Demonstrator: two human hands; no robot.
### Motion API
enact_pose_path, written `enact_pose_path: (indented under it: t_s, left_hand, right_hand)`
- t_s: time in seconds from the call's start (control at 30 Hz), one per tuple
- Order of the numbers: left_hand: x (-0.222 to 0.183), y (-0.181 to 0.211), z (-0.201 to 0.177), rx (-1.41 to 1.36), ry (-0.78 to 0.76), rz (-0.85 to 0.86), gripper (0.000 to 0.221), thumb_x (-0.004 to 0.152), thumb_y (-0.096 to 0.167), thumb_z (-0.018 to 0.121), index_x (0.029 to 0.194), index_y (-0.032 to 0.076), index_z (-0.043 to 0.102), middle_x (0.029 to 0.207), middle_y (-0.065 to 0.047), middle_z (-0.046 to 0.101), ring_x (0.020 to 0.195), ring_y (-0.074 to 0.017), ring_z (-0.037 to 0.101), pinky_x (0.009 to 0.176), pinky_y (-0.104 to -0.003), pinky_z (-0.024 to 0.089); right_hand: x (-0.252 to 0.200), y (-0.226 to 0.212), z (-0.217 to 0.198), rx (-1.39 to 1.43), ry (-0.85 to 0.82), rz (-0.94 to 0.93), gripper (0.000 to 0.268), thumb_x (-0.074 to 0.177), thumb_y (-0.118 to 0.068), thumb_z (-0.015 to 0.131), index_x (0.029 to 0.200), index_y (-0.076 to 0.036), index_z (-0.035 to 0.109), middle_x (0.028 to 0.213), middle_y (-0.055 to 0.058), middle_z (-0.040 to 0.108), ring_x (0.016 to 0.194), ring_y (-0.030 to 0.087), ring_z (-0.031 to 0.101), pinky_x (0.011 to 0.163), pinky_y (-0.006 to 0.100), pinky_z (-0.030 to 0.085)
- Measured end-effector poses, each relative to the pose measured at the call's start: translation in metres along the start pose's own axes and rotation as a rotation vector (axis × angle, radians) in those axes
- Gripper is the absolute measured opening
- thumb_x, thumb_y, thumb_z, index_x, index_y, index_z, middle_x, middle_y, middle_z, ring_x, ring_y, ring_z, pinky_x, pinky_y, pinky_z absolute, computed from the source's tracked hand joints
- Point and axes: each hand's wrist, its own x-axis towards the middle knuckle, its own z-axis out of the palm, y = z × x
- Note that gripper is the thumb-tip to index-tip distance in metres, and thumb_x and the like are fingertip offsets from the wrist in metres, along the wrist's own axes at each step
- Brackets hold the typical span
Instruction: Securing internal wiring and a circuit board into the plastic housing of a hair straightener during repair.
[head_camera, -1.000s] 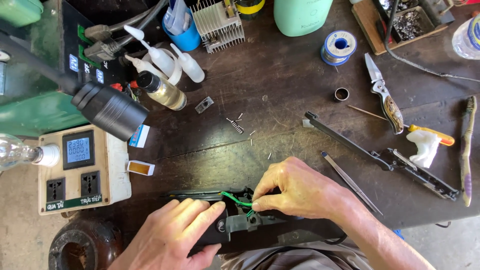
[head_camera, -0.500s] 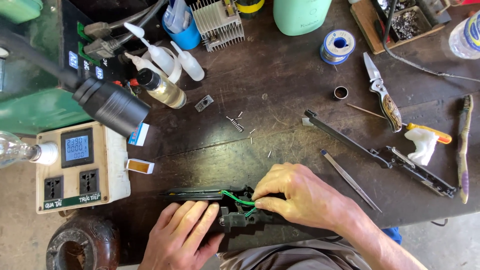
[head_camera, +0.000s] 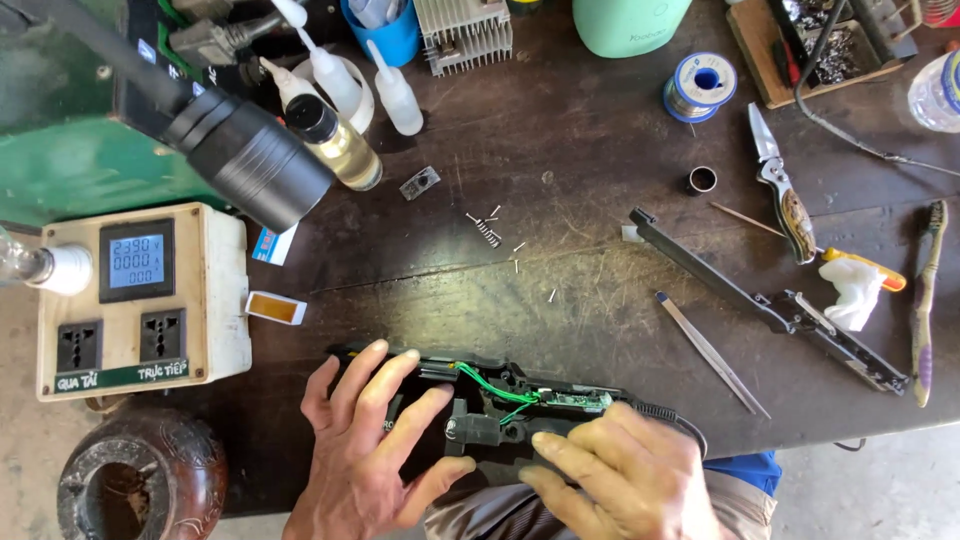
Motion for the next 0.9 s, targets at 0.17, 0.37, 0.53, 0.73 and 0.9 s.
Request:
enact_pose_path:
  t_s: [0.17, 0.37, 0.53, 0.73, 0.9]
  left_hand:
    - [0.003, -0.004, -0.001, -0.031, -0.007, -0.009, 0.056, 0.084, 0.064, 0.069, 0.121, 0.021, 0.071, 0.144, -0.012, 0.049, 0.141, -0.0348, 0.04, 0.116, -0.065, 0.02]
    - [0.001, -0.009, 0.0, -0.05, 0.021, 0.027, 0.057, 0.084, 0.065, 0.072, 0.12, 0.02, 0.071, 0.143, -0.013, 0.048, 0.14, -0.0365, 0.041, 0.115, -0.068, 0.022]
    - [0.001, -0.01, 0.001, -0.049, 0.029, 0.045, 0.058, 0.084, 0.064, 0.073, 0.121, 0.02, 0.071, 0.144, -0.014, 0.049, 0.14, -0.0382, 0.042, 0.115, -0.068, 0.023]
    - [0.003, -0.008, -0.002, -0.073, 0.038, 0.062, 0.054, 0.084, 0.057, 0.077, 0.12, 0.016, 0.07, 0.142, -0.014, 0.053, 0.138, -0.036, 0.047, 0.116, -0.066, 0.019]
    - [0.004, -0.007, -0.002, -0.106, 0.044, 0.05, 0.055, 0.084, 0.057, 0.078, 0.118, 0.014, 0.072, 0.14, -0.015, 0.056, 0.138, -0.0379, 0.048, 0.116, -0.068, 0.02]
  right_hand:
    - [-0.002, -0.005, 0.015, -0.078, -0.069, -0.074, 0.009, 0.089, -0.012, 0.079, 0.086, -0.005, 0.074, 0.088, 0.007, 0.072, 0.067, 0.013, 0.067, 0.05, 0.024, 0.053]
    - [-0.002, -0.011, 0.029, -0.097, -0.047, 0.09, 0.003, 0.089, -0.013, 0.076, 0.089, -0.011, 0.073, 0.082, -0.003, 0.066, 0.058, 0.008, 0.063, 0.048, 0.022, 0.045]
    - [-0.002, -0.014, 0.037, -0.343, -0.113, 0.02, 0.009, 0.094, -0.011, 0.064, 0.086, -0.015, 0.065, 0.079, -0.003, 0.056, 0.05, 0.012, 0.046, 0.042, 0.027, 0.036]
    - [-0.029, -0.01, 0.034, -0.262, -0.204, 0.225, 0.003, 0.095, -0.021, 0.067, 0.096, -0.02, 0.065, 0.092, -0.001, 0.061, 0.059, 0.015, 0.061, 0.045, 0.034, 0.048]
    - [-0.035, -0.016, -0.01, 0.036, 0.06, 0.641, 0.024, 0.092, -0.008, 0.062, 0.07, -0.016, 0.059, 0.074, -0.004, 0.057, 0.069, 0.008, 0.056, 0.07, 0.018, 0.041]
